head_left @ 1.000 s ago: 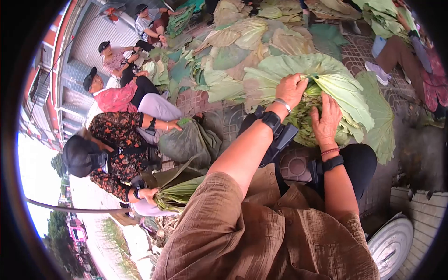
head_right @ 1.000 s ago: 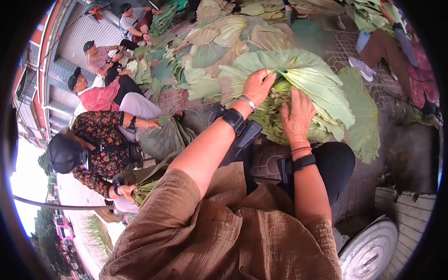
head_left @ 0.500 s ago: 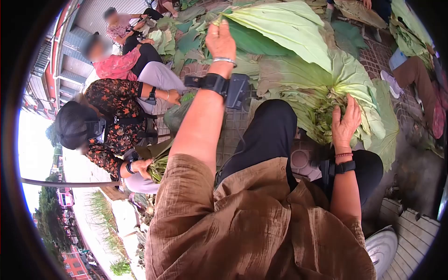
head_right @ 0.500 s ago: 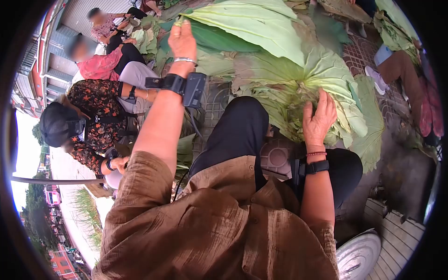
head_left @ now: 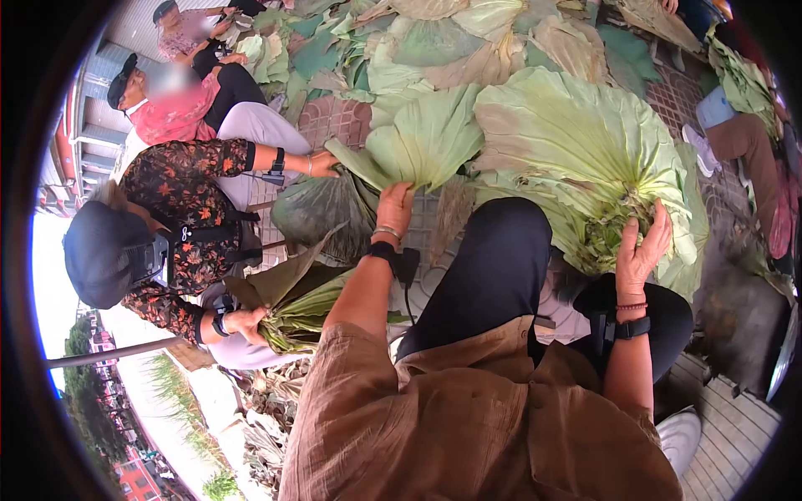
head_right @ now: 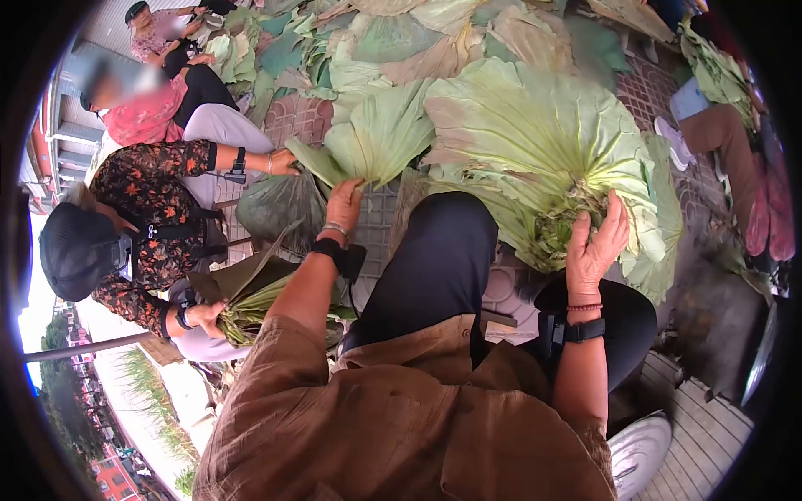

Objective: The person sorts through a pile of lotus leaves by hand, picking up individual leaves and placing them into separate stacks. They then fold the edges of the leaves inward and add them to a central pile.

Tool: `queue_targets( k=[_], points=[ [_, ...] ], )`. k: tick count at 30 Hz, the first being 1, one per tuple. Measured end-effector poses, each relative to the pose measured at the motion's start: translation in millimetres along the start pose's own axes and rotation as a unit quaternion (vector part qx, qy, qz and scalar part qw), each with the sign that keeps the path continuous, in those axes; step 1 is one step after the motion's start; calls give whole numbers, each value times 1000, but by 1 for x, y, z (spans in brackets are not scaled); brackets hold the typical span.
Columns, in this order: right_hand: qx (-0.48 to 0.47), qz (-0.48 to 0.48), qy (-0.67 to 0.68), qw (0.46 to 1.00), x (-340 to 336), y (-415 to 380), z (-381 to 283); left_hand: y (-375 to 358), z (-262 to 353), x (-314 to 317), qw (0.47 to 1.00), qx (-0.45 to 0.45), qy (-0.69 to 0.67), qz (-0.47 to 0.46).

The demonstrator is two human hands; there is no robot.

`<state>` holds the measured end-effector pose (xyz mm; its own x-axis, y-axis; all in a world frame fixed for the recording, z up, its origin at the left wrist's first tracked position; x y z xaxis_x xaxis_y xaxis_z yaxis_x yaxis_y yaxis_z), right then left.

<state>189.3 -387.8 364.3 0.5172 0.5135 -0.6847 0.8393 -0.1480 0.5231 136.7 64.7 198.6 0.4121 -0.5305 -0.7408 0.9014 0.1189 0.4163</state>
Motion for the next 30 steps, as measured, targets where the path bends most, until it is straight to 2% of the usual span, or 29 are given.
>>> queue_targets(
  k=[1, 2, 4, 5, 8, 12, 14, 15, 18, 20, 21, 23, 24, 26, 29, 30],
  points=[
    [5, 3, -4, 1000, 0, -1, 0, -25, -12, 21, 998, -31, 3, -47],
    [8, 6, -8, 1000, 1, -2, 0, -47, -23, 35, 998, -39, -2, -48],
    [4, -10, -13, 1000, 5, -3, 2, -97, -54, 76, 953, -204, 15, -225],
    [10, -5, -15, 1000, 5, -3, 3, -106, -56, 81, 950, -214, 8, -227],
    [15, -14, -9, 1000, 8, -5, 5, -123, -53, 88, 954, -202, 42, -217],
    [29, -9, 8, 1000, 8, -7, 5, -109, -49, 79, 969, -187, 49, -153],
    [32, 1, 13, 999, 9, -7, 4, -102, -42, 74, 984, -124, 1, -125],
    [33, -1, 16, 999, 10, -7, 6, -111, -48, 81, 984, -125, 0, -124],
    [31, 3, 18, 999, 11, -7, 9, -143, -60, 99, 975, -140, -5, -172],
    [33, 5, 3, 999, 12, -7, 6, -173, -56, 119, 916, -156, 3, -369],
    [34, 6, -10, 999, 12, -7, 6, -178, -52, 120, 916, -152, 5, -370],
    [32, 6, -9, 999, 14, -8, 11, -173, -51, 110, 937, -181, 43, -297],
    [26, 5, -10, 1000, 14, -7, 12, -165, -51, 107, 938, -173, 45, -298],
    [15, 14, -5, 1000, 14, -7, 11, -146, -55, 99, 931, -237, -8, -278],
    [5, 20, -4, 1000, 12, -6, 8, -90, -42, 74, 928, -232, -16, -292],
    [13, 22, -4, 1000, 10, -5, 9, -63, -31, 64, 949, -184, 21, -256]
  ],
)
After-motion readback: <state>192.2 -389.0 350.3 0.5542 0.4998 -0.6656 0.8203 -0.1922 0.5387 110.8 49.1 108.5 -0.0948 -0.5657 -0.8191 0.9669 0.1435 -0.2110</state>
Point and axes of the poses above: each hand's wrist, its own y-axis towards the middle knuckle, its own x-axis out of the palm, z = x × y, the point moved 6 cm from there along y, towards the middle knuckle, and after that the axes turned 12 degrees about x, right-handed, at the moved point
